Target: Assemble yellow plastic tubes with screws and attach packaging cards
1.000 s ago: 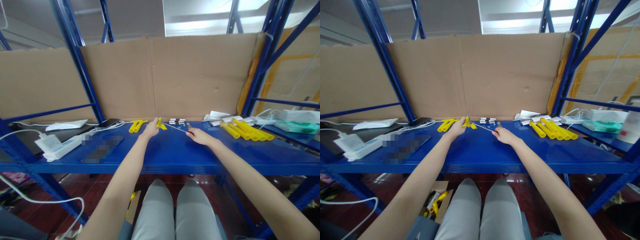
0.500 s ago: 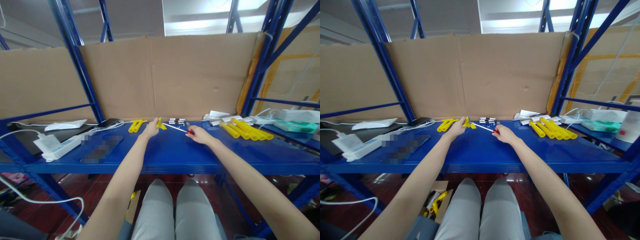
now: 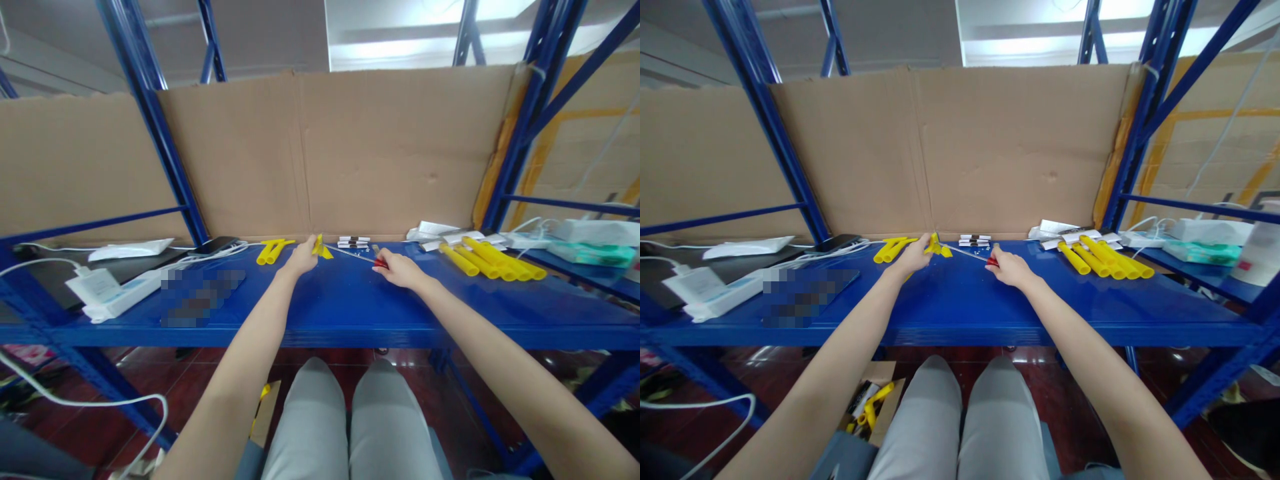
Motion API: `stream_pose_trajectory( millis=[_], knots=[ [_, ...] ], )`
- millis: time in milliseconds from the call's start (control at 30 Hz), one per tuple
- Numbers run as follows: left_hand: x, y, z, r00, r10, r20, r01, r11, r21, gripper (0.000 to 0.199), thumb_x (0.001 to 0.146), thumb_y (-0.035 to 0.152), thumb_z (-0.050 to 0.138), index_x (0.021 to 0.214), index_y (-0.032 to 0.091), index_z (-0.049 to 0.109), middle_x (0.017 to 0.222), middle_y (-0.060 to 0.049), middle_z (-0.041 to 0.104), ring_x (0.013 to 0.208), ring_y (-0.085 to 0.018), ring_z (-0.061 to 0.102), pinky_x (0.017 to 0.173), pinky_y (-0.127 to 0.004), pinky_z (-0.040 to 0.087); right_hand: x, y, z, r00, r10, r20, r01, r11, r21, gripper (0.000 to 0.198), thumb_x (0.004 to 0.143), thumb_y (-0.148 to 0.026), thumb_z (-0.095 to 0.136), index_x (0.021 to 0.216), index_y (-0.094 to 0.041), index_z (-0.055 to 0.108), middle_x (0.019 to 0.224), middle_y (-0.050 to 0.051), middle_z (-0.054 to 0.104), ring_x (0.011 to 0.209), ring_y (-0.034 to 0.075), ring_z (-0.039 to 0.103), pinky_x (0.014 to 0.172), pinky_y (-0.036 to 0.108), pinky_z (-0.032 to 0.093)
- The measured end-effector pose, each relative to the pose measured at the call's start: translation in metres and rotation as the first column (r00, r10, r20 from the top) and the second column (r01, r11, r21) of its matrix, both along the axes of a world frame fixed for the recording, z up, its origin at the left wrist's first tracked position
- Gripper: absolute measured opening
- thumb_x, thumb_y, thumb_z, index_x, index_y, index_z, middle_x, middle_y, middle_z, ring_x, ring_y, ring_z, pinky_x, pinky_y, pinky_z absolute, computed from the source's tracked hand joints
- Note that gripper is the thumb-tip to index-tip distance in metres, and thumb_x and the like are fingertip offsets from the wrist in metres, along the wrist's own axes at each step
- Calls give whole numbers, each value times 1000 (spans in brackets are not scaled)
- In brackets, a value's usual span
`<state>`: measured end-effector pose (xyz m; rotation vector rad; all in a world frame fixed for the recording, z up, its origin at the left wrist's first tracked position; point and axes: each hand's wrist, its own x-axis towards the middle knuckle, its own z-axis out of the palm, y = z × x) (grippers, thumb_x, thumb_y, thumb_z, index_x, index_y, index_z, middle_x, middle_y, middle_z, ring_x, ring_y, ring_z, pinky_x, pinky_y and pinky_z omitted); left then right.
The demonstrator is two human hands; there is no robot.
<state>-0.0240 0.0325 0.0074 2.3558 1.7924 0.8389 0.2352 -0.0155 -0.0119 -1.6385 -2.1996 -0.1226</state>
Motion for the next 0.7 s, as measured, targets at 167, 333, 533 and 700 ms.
stream_pose_trajectory(
  millis=[167, 333, 533, 700],
  knots=[
    [0, 0, 0, 1000, -2, 10, 2, 1000, 0, 41, 82, 10, 51, 121, 21, 48, 109, -8, 68, 91, -20, 68, 80, -28, 50, 1, 5, -4, 998, 51, -32, -53, 997, -63, 19, 93, -32, 48, 103, -18, 55, 101, 12, 69, 90, 22, 66, 74, 28, 45],
    [1, -1, 1, 1000, -2, -3, 2, 1000, -15, 38, 82, 9, 49, 119, 21, 48, 108, -8, 68, 91, -20, 67, 78, -28, 50, 2, 7, -4, 999, 45, 29, -46, 999, 0, 14, 92, -28, 48, 91, -17, 58, 101, 13, 68, 93, 22, 64, 78, 28, 44],
    [3, -1, 1, 999, -20, -35, 21, 999, 32, 43, 81, 7, 49, 121, 21, 46, 113, -9, 67, 102, -22, 65, 83, -29, 49, 1, -3, 3, 994, -105, 17, 105, 994, 23, 20, 89, -31, 54, 107, -21, 52, 92, 9, 70, 85, 25, 66, 65, 28, 42],
    [3, -2, 1, 1000, -15, -26, 16, 1000, 11, 42, 81, 7, 49, 121, 20, 47, 112, -11, 67, 98, -22, 66, 82, -30, 49, 1, -1, 1, 998, -62, 5, 62, 998, 9, 21, 89, -30, 53, 107, -18, 56, 101, 11, 70, 93, 25, 66, 73, 30, 44]
  ],
)
